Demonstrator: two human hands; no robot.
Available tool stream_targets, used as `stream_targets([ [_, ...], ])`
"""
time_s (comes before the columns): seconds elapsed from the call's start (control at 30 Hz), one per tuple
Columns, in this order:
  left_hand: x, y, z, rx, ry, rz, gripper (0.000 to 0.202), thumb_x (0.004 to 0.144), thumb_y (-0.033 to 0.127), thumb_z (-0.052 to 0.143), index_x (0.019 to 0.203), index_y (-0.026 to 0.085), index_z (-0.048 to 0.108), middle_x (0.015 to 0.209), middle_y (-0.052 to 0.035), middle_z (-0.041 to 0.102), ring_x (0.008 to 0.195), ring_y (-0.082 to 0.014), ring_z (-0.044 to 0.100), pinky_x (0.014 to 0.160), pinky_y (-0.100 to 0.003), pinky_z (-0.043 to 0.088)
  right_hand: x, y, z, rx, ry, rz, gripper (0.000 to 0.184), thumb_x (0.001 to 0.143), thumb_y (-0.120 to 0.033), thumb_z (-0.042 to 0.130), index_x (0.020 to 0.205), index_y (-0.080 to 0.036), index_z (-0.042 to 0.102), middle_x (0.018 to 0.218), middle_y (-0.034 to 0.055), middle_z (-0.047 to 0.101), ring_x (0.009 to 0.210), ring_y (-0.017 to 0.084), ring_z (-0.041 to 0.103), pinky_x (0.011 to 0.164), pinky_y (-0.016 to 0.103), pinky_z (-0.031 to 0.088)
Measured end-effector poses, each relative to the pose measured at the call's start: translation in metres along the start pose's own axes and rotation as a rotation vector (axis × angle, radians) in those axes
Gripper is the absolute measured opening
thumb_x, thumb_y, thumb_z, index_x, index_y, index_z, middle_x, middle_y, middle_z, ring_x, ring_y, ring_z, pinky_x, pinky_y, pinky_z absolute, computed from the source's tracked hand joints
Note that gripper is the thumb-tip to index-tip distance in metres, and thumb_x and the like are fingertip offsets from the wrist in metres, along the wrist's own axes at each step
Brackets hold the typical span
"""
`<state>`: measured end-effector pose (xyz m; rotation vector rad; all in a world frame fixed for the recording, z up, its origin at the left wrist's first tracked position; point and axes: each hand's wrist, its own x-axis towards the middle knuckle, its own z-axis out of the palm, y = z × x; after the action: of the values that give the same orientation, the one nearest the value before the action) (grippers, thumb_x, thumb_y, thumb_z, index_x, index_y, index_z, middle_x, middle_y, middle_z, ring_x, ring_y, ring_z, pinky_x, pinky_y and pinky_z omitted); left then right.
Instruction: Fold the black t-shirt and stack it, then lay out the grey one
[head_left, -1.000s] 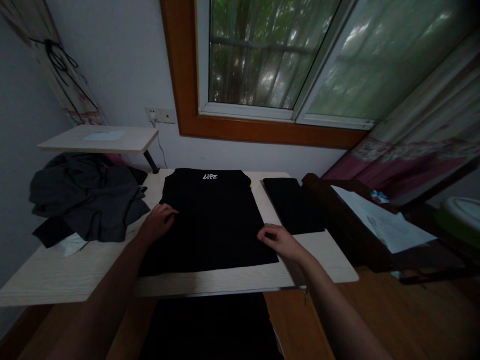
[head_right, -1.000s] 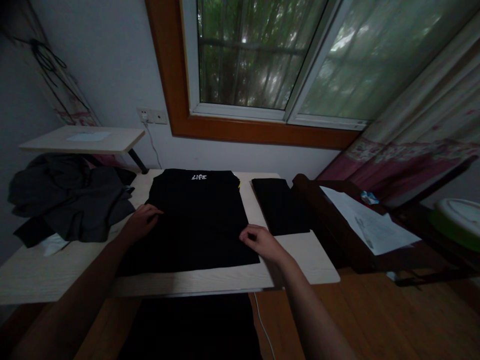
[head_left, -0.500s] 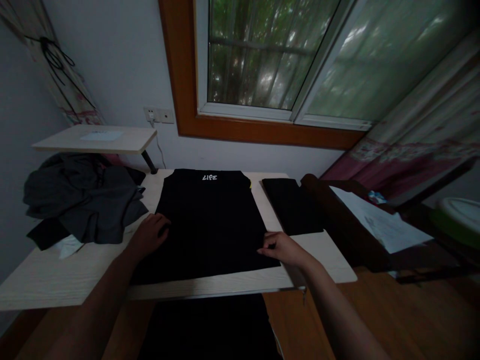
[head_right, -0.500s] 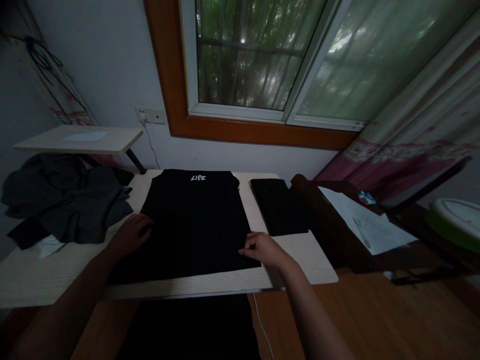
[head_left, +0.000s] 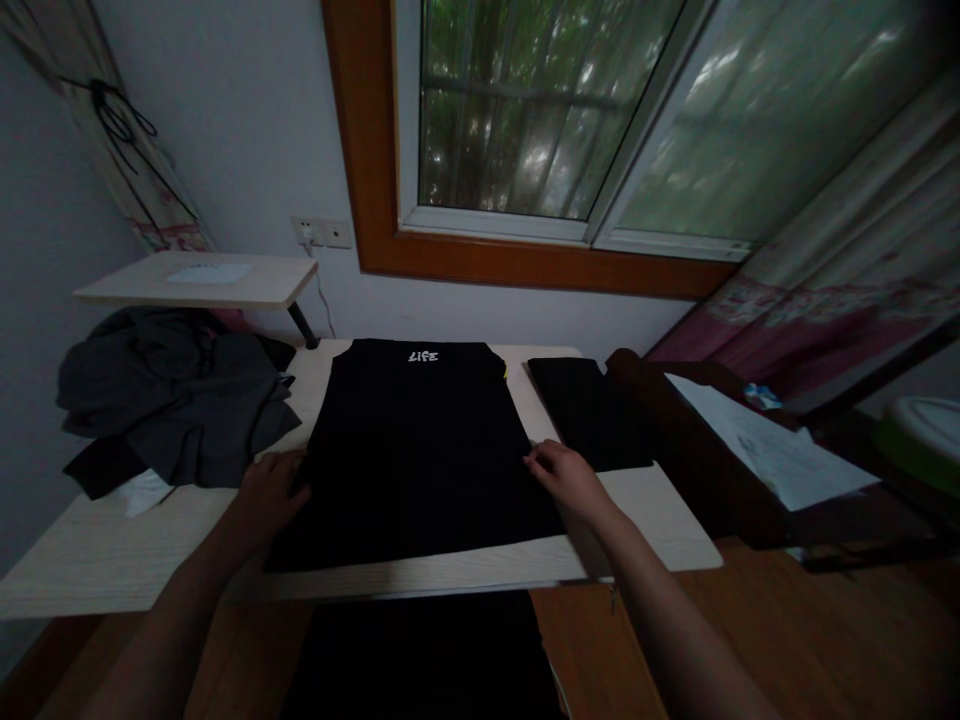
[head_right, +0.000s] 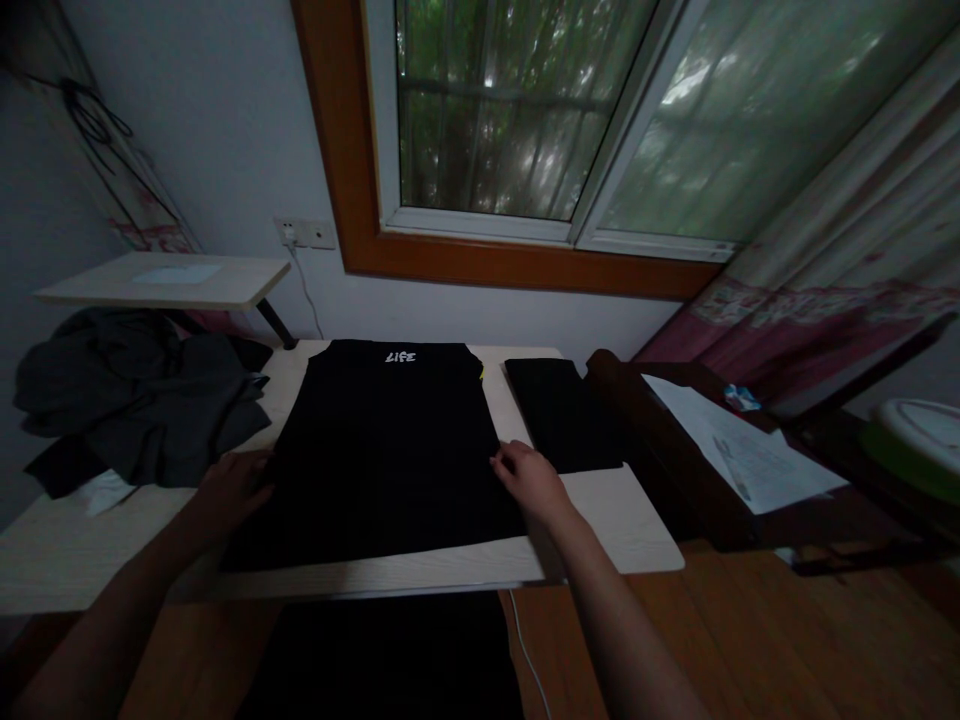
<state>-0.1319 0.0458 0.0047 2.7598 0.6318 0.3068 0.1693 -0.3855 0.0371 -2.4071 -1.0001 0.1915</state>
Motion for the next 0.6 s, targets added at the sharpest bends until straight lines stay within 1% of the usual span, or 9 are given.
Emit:
stream_targets([
  [0.07, -0.004, 0.008, -0.007, -0.081, -0.106, -0.05, 0.06, 0.083, 0.046, 0.058, 0.137, 0.017, 0.052, 0.132, -0.0156, 0.064, 0.123, -0.0343, 0.06, 0.107, -0.049, 0.045, 0.004, 0.003, 0.004, -0.021, 0.061, 0.047, 0.014, 0.092, -0.034, 0.059, 0.096, -0.022, 0.065, 0.101, 0.008, 0.068, 0.089, 0.022, 0.065, 0.082, 0.032, 0.046],
  [0.13, -0.006, 0.016, -0.015, -0.167, -0.226, -0.087, 0.072, 0.082, 0.046, 0.061, 0.146, 0.018, 0.042, 0.139, -0.0157, 0.062, 0.121, -0.0326, 0.063, 0.105, -0.047, 0.047, 0.005, 0.006, 0.006, -0.022, 0.066, 0.106, 0.017, 0.087, -0.03, 0.064, 0.103, -0.023, 0.062, 0.103, 0.0078, 0.067, 0.089, 0.021, 0.065, 0.08, 0.031, 0.046],
  [0.2, -0.008, 0.023, -0.022, -0.213, -0.324, -0.127, 0.082, 0.081, 0.045, 0.064, 0.152, 0.019, 0.034, 0.145, -0.0168, 0.059, 0.119, -0.0325, 0.066, 0.104, -0.047, 0.049, 0.005, 0.008, 0.007, -0.004, 0.017, 0.167, 0.024, 0.085, -0.027, 0.067, 0.107, -0.023, 0.059, 0.094, 0.0049, 0.067, 0.082, 0.02, 0.065, 0.073, 0.03, 0.045],
  [0.27, -0.008, 0.025, -0.028, -0.239, -0.387, -0.145, 0.086, 0.08, 0.043, 0.065, 0.155, 0.02, 0.031, 0.149, -0.0167, 0.055, 0.12, -0.0326, 0.066, 0.104, -0.046, 0.05, 0.003, 0.009, 0.006, 0.04, -0.057, 0.198, 0.029, 0.084, -0.026, 0.066, 0.111, -0.024, 0.055, 0.081, 0.0004, 0.064, 0.073, 0.019, 0.063, 0.067, 0.029, 0.043],
  [0.33, -0.008, 0.021, -0.032, -0.262, -0.43, -0.142, 0.086, 0.08, 0.043, 0.064, 0.156, 0.023, 0.03, 0.152, -0.0149, 0.053, 0.122, -0.032, 0.066, 0.104, -0.046, 0.05, 0.0, 0.01, 0.003, 0.105, -0.127, 0.181, 0.032, 0.082, -0.024, 0.066, 0.111, -0.024, 0.053, 0.074, -0.0032, 0.061, 0.067, 0.018, 0.061, 0.064, 0.028, 0.042],
  [0.47, -0.007, 0.002, -0.039, -0.266, -0.503, -0.12, 0.086, 0.078, 0.04, 0.065, 0.157, 0.025, 0.033, 0.156, -0.013, 0.049, 0.128, -0.0322, 0.063, 0.107, -0.047, 0.049, -0.009, 0.012, 0.0, 0.28, -0.229, 0.129, 0.033, 0.076, -0.023, 0.067, 0.105, -0.023, 0.053, 0.071, -0.0062, 0.057, 0.064, 0.015, 0.056, 0.061, 0.025, 0.04],
  [0.53, -0.008, -0.007, -0.042, -0.271, -0.531, -0.096, 0.085, 0.074, 0.036, 0.066, 0.155, 0.025, 0.038, 0.155, -0.0115, 0.051, 0.133, -0.0321, 0.059, 0.11, -0.047, 0.047, -0.013, 0.014, -0.001, 0.342, -0.261, 0.117, 0.029, 0.076, -0.025, 0.066, 0.103, -0.023, 0.054, 0.07, -0.0066, 0.055, 0.064, 0.013, 0.053, 0.059, 0.024, 0.039],
  [0.6, -0.008, -0.012, -0.044, -0.272, -0.56, -0.075, 0.082, 0.071, 0.033, 0.066, 0.15, 0.027, 0.046, 0.152, -0.0097, 0.055, 0.134, -0.0319, 0.058, 0.111, -0.047, 0.047, -0.015, 0.016, -0.001, 0.362, -0.294, 0.104, 0.026, 0.076, -0.024, 0.065, 0.1, -0.022, 0.057, 0.071, -0.0064, 0.054, 0.064, 0.013, 0.052, 0.06, 0.024, 0.038],
])
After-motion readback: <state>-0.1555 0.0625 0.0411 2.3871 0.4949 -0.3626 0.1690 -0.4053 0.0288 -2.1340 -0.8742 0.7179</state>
